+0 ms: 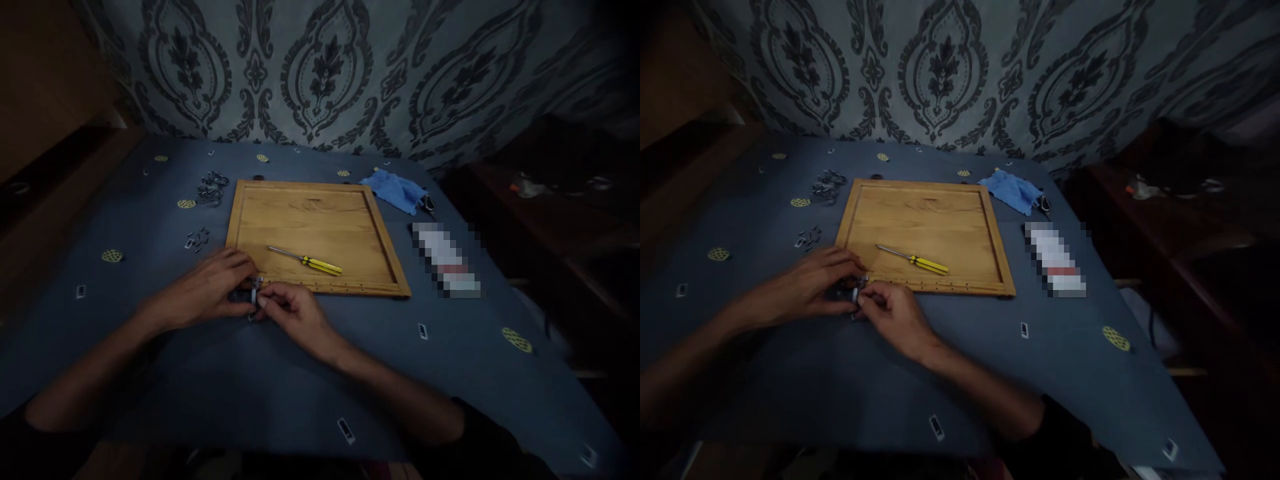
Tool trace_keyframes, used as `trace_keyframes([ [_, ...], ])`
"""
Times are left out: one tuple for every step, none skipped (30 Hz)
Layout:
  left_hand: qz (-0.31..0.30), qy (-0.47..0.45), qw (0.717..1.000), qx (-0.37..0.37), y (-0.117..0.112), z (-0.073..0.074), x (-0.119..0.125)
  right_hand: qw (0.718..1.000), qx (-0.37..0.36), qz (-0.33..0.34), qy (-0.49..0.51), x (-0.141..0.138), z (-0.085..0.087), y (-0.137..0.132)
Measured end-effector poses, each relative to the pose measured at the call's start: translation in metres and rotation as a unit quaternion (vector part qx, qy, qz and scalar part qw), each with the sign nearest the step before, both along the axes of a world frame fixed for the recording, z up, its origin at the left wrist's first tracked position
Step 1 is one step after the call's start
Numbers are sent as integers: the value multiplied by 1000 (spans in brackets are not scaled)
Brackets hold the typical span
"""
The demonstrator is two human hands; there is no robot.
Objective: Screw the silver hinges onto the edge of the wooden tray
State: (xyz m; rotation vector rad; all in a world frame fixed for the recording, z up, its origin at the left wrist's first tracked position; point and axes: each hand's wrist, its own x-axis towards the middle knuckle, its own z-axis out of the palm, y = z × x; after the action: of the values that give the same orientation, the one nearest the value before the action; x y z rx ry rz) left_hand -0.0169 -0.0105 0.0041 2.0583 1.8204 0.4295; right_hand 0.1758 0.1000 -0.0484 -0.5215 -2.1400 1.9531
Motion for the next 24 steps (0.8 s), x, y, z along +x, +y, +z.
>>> trace_keyframes([
  [-1,-1,1000,0,0,1,0,999,51,-12,11,3,-1,0],
  [-1,-1,1000,-2,0,1,0,993,116,-24,24,6,-2,1],
  [-1,-3,1000,-3,0,2,0,980,191,-32,42,9,-2,3],
  [-2,-6,1000,-6,0,2,0,962,263,-36,62,13,-3,5],
  [-2,-8,1000,-8,0,2,0,942,324,-34,78,15,-3,7],
  [-3,-9,1000,-8,0,2,0,923,374,-29,89,17,-3,9],
  [-2,-9,1000,-8,0,2,0,906,412,-24,97,19,-3,11],
  [0,-8,1000,-7,0,1,-1,893,439,-18,100,19,-2,13],
  [1,-5,1000,-6,0,1,-1,883,459,-13,102,20,-2,14],
  [1,-2,1000,-5,0,0,-1,875,471,-7,106,20,-3,15],
  [0,0,1000,-4,0,0,-2,870,480,0,112,19,-4,16],
  [-2,2,1000,-3,0,0,-2,865,488,9,118,19,-5,16],
  [-5,2,1000,-1,0,0,-2,860,495,21,120,19,-7,17],
  [-6,2,1000,0,0,0,-2,855,503,32,122,18,-9,17],
  [-7,2,1000,1,0,1,-2,849,513,41,120,18,-11,18],
  [-7,3,1000,2,0,2,-2,842,524,48,116,17,-12,18],
  [-6,6,1000,2,0,3,-1,835,536,53,109,17,-14,19],
  [-5,12,1000,-1,0,4,-1,828,549,58,100,17,-15,19],
  [-3,18,1000,-5,1,5,0,819,563,62,91,17,-15,19],
  [-2,25,1000,-10,1,7,1,810,577,66,83,17,-15,20],
  [0,32,999,-15,1,9,2,799,593,70,76,18,-15,20],
  [2,37,999,-23,1,10,3,788,607,73,72,18,-14,20],
  [2,40,999,-31,2,11,4,777,621,77,69,18,-13,19],
  [1,40,999,-36,2,12,4,768,632,80,65,18,-12,19],
])
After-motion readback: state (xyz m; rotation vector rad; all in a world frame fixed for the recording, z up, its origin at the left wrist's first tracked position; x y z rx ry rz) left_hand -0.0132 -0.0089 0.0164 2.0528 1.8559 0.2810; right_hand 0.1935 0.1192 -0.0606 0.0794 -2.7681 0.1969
